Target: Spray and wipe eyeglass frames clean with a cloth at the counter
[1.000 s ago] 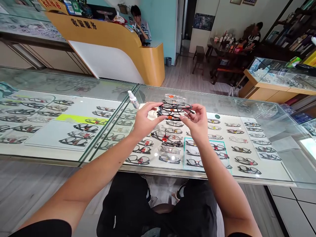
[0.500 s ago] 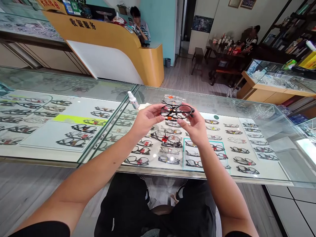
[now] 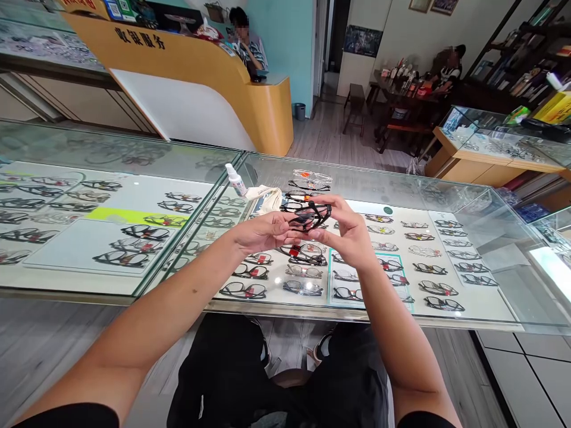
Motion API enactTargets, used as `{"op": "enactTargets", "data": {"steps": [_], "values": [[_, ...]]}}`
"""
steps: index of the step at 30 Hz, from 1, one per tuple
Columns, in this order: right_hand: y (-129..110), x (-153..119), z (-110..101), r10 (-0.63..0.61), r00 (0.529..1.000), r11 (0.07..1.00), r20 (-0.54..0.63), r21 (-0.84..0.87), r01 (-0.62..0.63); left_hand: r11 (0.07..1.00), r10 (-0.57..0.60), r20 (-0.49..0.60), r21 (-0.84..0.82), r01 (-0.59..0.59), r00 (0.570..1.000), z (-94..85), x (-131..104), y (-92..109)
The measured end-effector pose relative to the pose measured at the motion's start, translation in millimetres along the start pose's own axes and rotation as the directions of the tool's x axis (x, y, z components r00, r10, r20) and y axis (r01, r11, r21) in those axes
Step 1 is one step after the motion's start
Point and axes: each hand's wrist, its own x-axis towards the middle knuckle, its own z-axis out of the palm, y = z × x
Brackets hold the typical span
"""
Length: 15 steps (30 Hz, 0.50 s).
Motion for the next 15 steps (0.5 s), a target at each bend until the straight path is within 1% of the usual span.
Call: {"op": "enactTargets", "data": {"steps": [3, 6, 8, 12, 15], "values": [[0.4, -0.2, 1.2, 0.029, 0.999, 0.996, 0.024, 0.08, -0.031, 0.985, -0.08, 0.0, -0.154, 0.079, 0.997, 0.4, -1.4, -1.6], [1.3, -0.7, 1.8, 0.047, 0.997, 0.982, 0.066, 0.182, -0.058, 0.952, -0.132, -0.003, -0.277, 0.126, 0.991, 0.0, -3.0, -4.3], [1.8, -1.2, 2.2, 0.048, 0.996, 0.975, 0.07, 0.213, -0.062, 0.937, -0.159, 0.019, -0.313, 0.157, 0.987, -0.1, -3.4, -6.3], [1.6, -2.7, 4.0, 0.037, 0.997, 0.975, 0.073, 0.216, -0.052, 0.92, -0.187, 0.061, -0.34, 0.197, 0.98, 3.0, -2.4, -8.3], [2.9, -3.0, 5.1, 0.071, 0.995, 0.969, 0.075, 0.233, -0.086, 0.91, -0.195, 0.04, -0.364, 0.196, 0.98, 7.4, -1.7, -6.1]]}}
